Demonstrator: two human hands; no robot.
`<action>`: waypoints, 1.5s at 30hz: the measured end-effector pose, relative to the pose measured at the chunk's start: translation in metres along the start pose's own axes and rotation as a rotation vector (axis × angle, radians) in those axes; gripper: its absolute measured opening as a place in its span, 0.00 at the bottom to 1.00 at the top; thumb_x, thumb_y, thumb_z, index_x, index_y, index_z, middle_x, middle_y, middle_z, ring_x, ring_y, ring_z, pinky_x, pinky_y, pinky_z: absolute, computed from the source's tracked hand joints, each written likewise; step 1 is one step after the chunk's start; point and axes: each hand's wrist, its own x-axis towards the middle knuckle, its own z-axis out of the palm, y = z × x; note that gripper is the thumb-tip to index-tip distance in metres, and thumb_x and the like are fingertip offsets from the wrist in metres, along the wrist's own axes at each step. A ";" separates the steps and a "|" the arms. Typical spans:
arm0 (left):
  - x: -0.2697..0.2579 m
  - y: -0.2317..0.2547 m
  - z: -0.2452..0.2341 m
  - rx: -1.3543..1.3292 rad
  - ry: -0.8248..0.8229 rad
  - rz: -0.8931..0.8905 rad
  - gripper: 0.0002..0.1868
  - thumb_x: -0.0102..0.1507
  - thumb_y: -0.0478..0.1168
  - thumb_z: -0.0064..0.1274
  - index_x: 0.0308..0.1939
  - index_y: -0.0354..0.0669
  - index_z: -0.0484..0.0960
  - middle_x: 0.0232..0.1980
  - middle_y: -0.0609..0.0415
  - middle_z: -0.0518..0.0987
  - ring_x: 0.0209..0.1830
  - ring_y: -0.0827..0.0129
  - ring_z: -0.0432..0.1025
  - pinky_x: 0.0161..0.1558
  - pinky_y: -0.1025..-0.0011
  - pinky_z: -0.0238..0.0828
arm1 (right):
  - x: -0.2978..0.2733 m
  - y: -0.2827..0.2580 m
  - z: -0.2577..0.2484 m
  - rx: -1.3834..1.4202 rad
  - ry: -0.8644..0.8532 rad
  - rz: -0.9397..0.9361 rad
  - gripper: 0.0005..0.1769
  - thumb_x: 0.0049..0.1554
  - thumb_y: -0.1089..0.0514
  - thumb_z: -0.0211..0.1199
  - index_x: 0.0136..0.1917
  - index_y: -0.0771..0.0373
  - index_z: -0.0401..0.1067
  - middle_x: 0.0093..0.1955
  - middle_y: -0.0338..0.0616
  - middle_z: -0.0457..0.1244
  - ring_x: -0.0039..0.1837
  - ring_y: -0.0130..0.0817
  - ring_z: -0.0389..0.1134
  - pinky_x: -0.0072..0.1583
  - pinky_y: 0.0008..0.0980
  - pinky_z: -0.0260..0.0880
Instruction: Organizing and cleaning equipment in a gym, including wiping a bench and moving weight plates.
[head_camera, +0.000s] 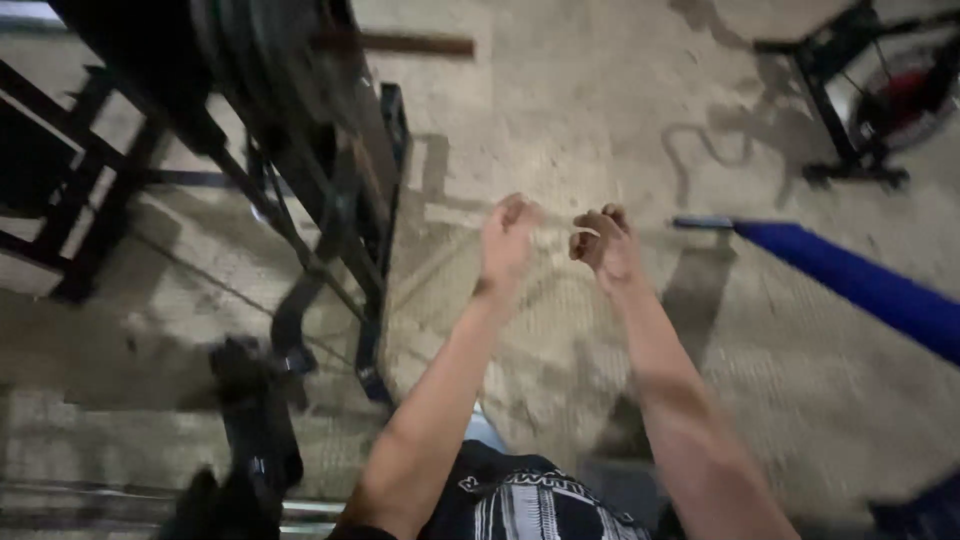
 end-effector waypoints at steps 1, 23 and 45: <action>0.029 -0.002 0.003 0.005 0.013 0.014 0.24 0.68 0.43 0.56 0.67 0.39 0.75 0.57 0.52 0.79 0.56 0.66 0.73 0.56 0.68 0.71 | 0.026 -0.006 0.011 0.005 -0.019 -0.001 0.11 0.65 0.55 0.59 0.56 0.57 0.60 0.51 0.47 0.64 0.44 0.40 0.69 0.45 0.43 0.70; 0.238 -0.012 -0.175 -0.306 0.978 0.468 0.06 0.66 0.30 0.50 0.44 0.39 0.70 0.42 0.60 0.69 0.39 0.70 0.60 0.48 0.71 0.56 | 0.354 0.082 0.261 0.131 -0.959 0.430 0.08 0.68 0.52 0.51 0.52 0.58 0.60 0.40 0.44 0.61 0.35 0.33 0.65 0.35 0.33 0.66; 0.073 0.266 -0.062 0.846 1.442 0.603 0.32 0.61 0.47 0.63 0.67 0.41 0.74 0.64 0.45 0.76 0.64 0.51 0.72 0.62 0.61 0.73 | 0.393 0.144 0.315 0.271 -1.258 0.674 0.30 0.75 0.32 0.52 0.60 0.62 0.73 0.38 0.43 0.64 0.38 0.34 0.64 0.44 0.36 0.66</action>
